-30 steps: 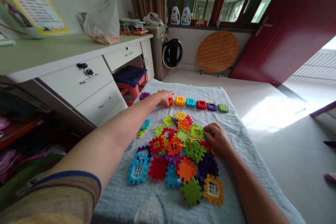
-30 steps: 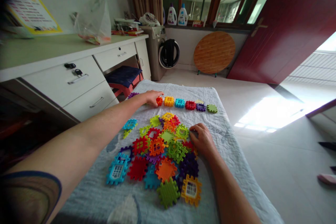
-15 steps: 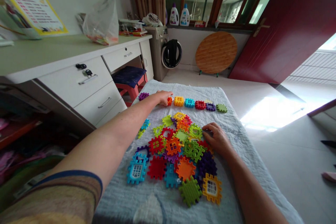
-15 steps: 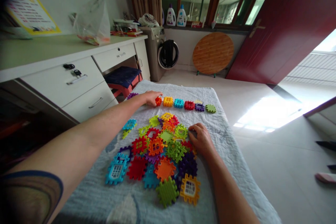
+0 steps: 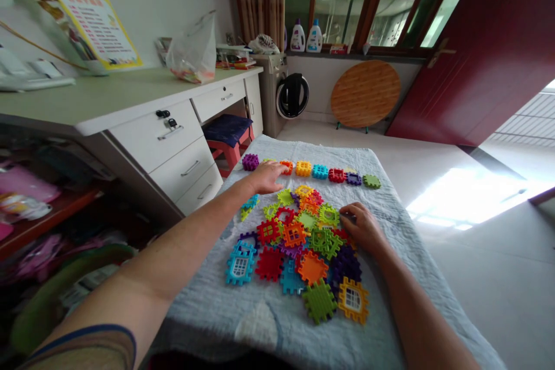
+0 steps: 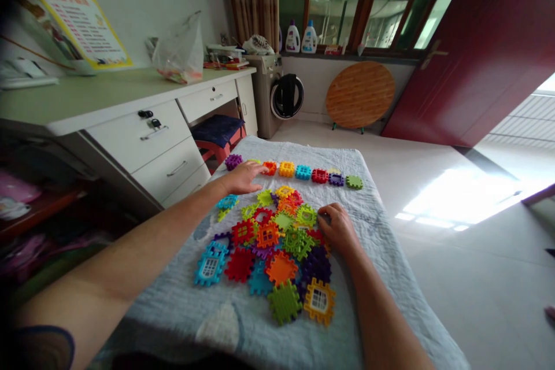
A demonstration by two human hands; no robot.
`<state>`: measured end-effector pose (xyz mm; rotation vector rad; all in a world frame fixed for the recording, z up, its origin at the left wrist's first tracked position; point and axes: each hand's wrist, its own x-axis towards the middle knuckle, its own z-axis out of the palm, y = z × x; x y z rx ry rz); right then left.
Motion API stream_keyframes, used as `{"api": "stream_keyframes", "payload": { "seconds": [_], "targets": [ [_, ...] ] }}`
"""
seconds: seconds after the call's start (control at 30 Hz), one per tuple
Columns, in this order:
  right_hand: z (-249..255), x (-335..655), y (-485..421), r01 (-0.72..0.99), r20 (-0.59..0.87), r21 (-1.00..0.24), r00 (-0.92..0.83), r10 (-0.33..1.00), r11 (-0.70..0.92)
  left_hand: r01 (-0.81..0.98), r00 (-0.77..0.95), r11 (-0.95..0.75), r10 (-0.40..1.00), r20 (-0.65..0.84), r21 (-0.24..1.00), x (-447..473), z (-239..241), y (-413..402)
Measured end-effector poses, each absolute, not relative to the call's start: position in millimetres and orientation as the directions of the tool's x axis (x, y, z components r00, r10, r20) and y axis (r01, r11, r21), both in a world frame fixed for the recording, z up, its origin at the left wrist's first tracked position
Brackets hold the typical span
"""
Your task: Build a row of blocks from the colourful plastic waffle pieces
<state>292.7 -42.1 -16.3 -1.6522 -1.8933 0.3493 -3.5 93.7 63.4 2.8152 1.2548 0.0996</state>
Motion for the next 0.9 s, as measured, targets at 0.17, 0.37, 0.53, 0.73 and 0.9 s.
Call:
{"api": "stream_keyframes", "payload": {
  "seconds": [0.17, 0.37, 0.53, 0.73, 0.9],
  "targets": [
    [-16, 292, -43, 0.816, 0.275, -0.545, -0.042, 0.961, 0.191, 0.822, 0.567, -0.556, 0.820, -0.081, 0.123, 3, 45, 62],
    [-15, 291, -45, 0.807, 0.274, -0.563, -0.020, 0.961, 0.177, 0.892, 0.442, -0.415, 0.884, -0.153, 0.180, 19, 41, 60],
    [-16, 292, -44, 0.802, 0.286, -0.566, -0.024, 0.958, 0.190, 0.900, 0.409, -0.370, 0.900, -0.150, 0.231, 17, 43, 62],
    [-13, 292, -45, 0.806, 0.284, -0.559, -0.035, 0.958, 0.195, 0.909, 0.355, -0.354, 0.934, 0.040, 0.220, 8, 39, 47],
    [-13, 292, -45, 0.805, 0.285, -0.560, -0.035, 0.958, 0.196, 0.835, 0.527, -0.538, 0.843, 0.109, 0.119, 5, 38, 30]
  ]
}}
